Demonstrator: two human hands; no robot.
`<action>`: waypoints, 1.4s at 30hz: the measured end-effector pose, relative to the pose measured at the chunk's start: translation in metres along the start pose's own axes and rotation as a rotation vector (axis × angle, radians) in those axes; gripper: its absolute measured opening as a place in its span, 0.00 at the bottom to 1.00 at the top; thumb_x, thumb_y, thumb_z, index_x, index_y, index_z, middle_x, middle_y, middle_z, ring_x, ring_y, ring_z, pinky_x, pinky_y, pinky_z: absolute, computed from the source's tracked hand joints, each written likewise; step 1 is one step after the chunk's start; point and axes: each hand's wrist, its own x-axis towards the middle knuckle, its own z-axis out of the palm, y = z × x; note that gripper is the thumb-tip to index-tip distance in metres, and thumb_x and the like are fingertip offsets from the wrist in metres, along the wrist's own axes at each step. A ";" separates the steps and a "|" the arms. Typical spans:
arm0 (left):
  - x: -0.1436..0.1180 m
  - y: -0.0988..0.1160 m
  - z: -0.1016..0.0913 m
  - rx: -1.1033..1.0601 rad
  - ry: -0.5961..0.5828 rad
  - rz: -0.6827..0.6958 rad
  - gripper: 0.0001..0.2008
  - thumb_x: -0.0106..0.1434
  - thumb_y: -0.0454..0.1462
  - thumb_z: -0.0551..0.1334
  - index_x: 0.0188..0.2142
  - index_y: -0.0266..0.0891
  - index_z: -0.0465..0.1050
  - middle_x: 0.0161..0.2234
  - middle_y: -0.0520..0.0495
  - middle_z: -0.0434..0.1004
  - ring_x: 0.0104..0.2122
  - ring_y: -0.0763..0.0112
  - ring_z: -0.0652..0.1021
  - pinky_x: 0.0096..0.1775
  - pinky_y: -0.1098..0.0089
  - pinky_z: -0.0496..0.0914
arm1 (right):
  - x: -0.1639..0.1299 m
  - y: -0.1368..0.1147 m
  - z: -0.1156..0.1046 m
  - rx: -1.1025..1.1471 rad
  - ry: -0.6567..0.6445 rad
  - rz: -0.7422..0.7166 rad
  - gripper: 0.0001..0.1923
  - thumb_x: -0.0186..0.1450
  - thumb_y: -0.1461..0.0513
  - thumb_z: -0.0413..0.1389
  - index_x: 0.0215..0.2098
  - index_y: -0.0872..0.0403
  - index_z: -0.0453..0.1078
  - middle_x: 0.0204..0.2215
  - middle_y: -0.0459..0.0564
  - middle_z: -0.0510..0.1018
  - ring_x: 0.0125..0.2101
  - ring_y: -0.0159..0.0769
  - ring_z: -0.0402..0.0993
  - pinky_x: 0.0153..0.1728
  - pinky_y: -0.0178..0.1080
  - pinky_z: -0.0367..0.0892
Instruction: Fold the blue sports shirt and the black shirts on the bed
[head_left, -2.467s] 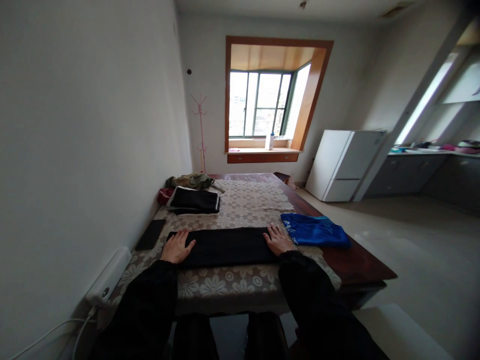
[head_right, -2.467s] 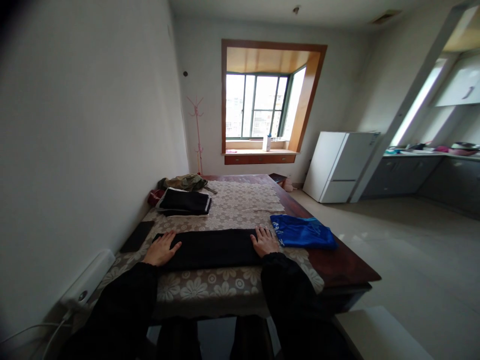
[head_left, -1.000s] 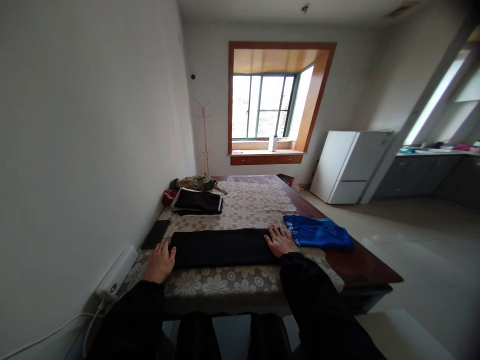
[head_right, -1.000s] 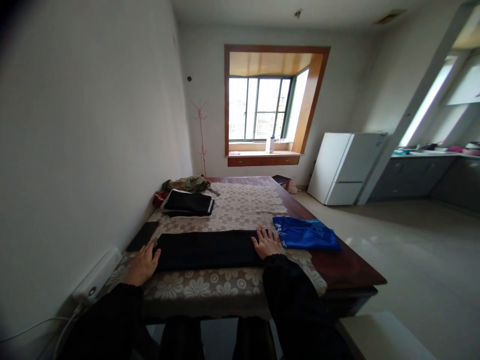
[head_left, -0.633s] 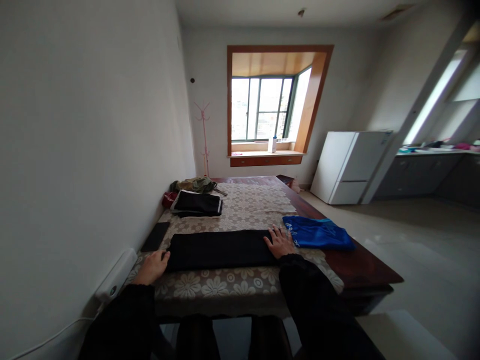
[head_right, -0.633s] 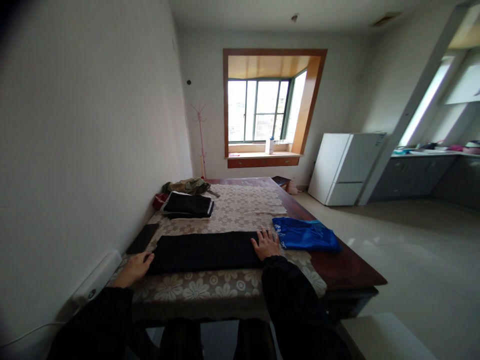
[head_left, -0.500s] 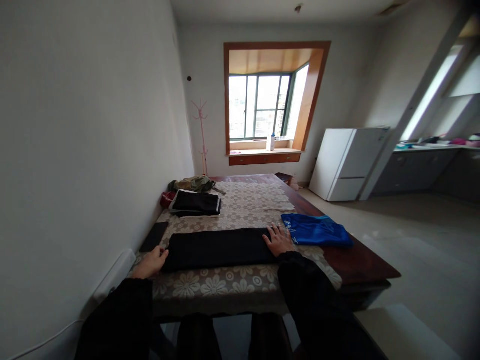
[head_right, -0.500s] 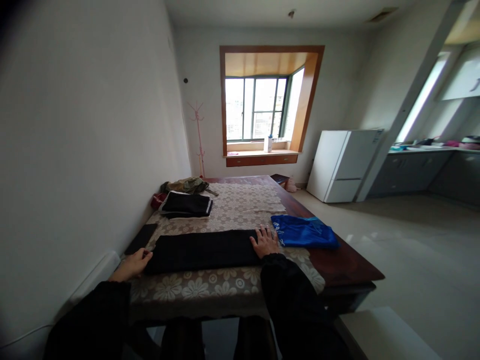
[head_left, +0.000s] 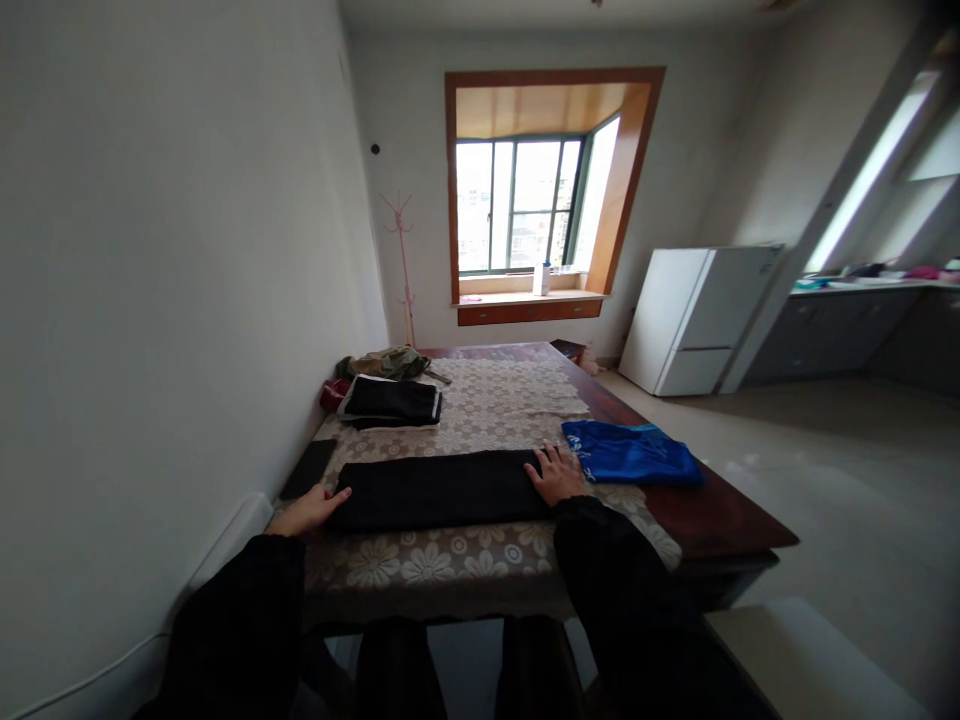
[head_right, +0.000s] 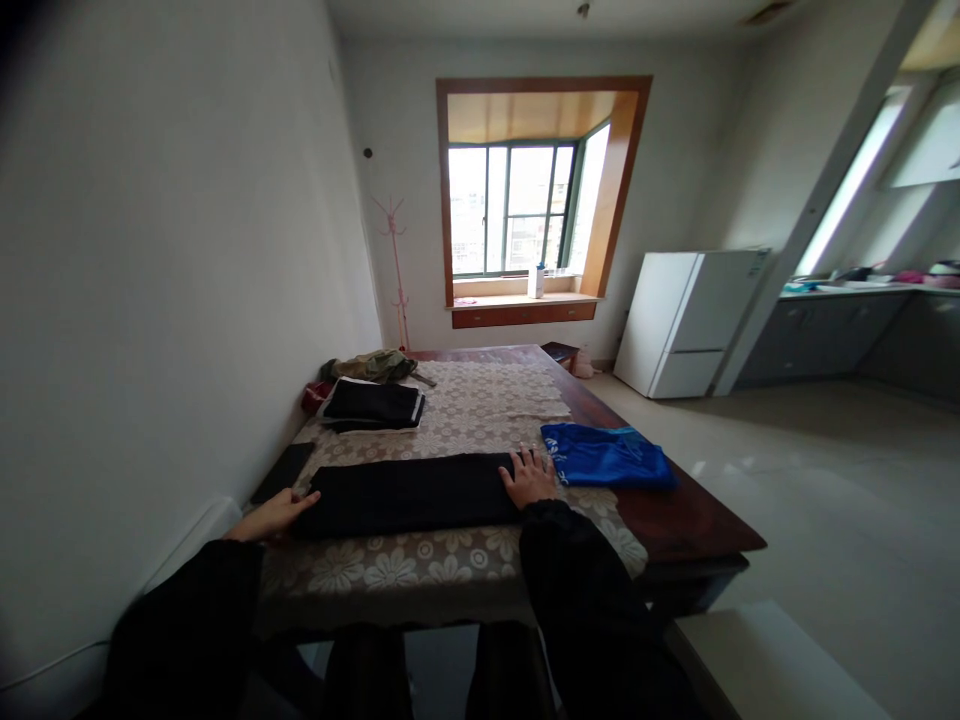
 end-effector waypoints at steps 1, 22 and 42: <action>0.000 0.001 0.002 -0.029 0.011 -0.009 0.23 0.43 0.55 0.71 0.25 0.43 0.68 0.21 0.50 0.72 0.30 0.52 0.80 0.31 0.61 0.74 | 0.000 0.000 0.000 0.001 -0.001 0.003 0.31 0.73 0.47 0.41 0.69 0.51 0.60 0.72 0.52 0.53 0.72 0.49 0.39 0.68 0.59 0.35; -0.030 0.016 0.027 -0.720 -0.073 0.025 0.29 0.61 0.41 0.68 0.60 0.46 0.63 0.54 0.43 0.78 0.49 0.62 0.81 0.46 0.67 0.77 | -0.001 0.001 -0.002 0.011 0.022 -0.004 0.30 0.72 0.48 0.44 0.68 0.51 0.61 0.72 0.53 0.55 0.72 0.48 0.40 0.68 0.54 0.37; -0.029 0.013 0.016 -0.391 0.097 0.140 0.27 0.57 0.34 0.65 0.57 0.45 0.75 0.61 0.47 0.75 0.62 0.58 0.72 0.62 0.61 0.66 | -0.044 -0.120 -0.018 0.259 -0.078 -0.525 0.31 0.71 0.58 0.45 0.71 0.52 0.55 0.72 0.50 0.53 0.72 0.44 0.44 0.70 0.51 0.43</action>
